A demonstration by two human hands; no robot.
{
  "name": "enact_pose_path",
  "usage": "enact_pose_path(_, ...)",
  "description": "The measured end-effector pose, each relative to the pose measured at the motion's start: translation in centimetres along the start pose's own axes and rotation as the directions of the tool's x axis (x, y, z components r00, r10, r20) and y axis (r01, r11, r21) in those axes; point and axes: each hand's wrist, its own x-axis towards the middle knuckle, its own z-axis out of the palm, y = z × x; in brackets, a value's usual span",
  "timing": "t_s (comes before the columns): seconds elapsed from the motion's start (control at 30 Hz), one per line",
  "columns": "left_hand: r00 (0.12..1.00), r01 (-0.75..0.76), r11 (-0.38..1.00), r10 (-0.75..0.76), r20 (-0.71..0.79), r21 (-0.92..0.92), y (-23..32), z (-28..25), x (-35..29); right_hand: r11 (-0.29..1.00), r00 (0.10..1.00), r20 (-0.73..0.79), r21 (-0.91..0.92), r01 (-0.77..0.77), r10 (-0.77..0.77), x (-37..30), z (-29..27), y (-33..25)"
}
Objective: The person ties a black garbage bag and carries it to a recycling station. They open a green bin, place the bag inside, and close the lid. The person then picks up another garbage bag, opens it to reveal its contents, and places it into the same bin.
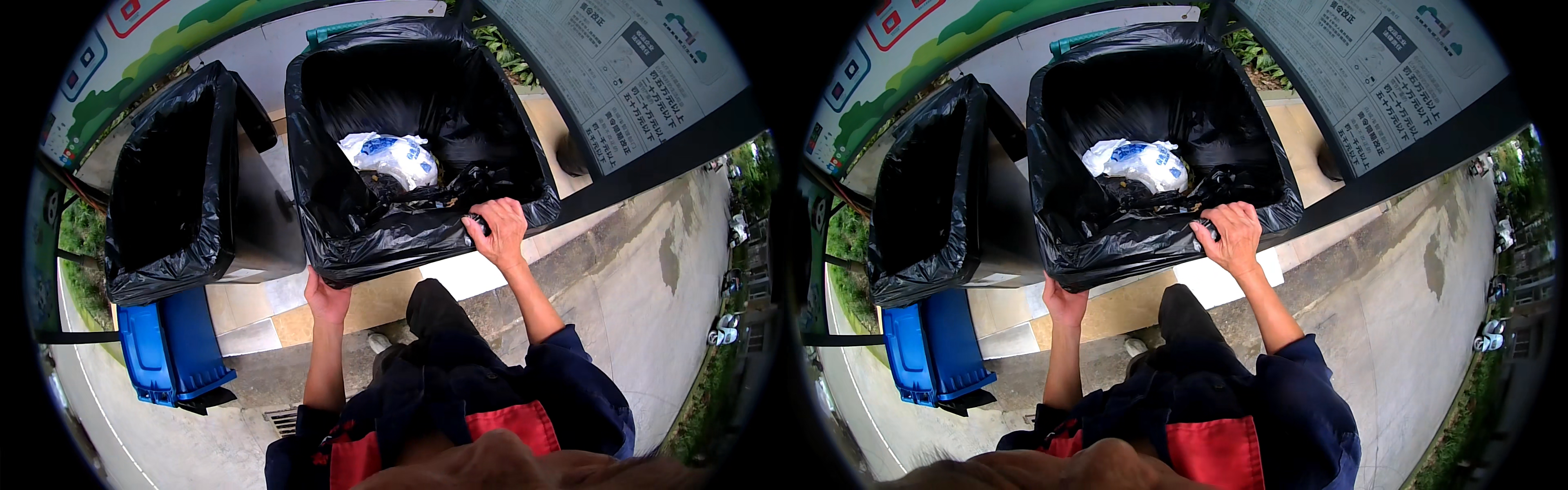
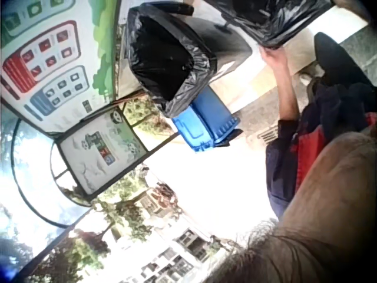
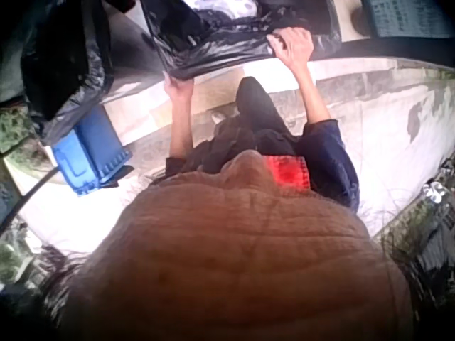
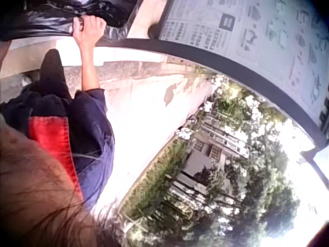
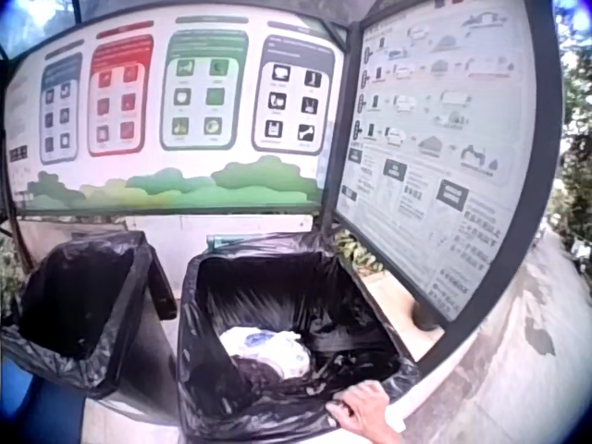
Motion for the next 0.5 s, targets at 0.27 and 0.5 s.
enact_pose_path(0.27, 0.992, -0.025, 0.991, 0.041, -0.116, 0.135, 2.0, 1.4, 4.4, 0.998, 1.0, 0.003, 0.055, -0.005, 0.005, 5.9, 3.4, 2.5)
enact_pose_path(0.5, 0.946, 0.044, 0.974, 0.03, -0.323, 0.221, 2.2, 4.3, 3.6, 0.905, 0.957, 0.262, 0.366, -0.218, 0.125, 7.4, 0.9, 3.4)
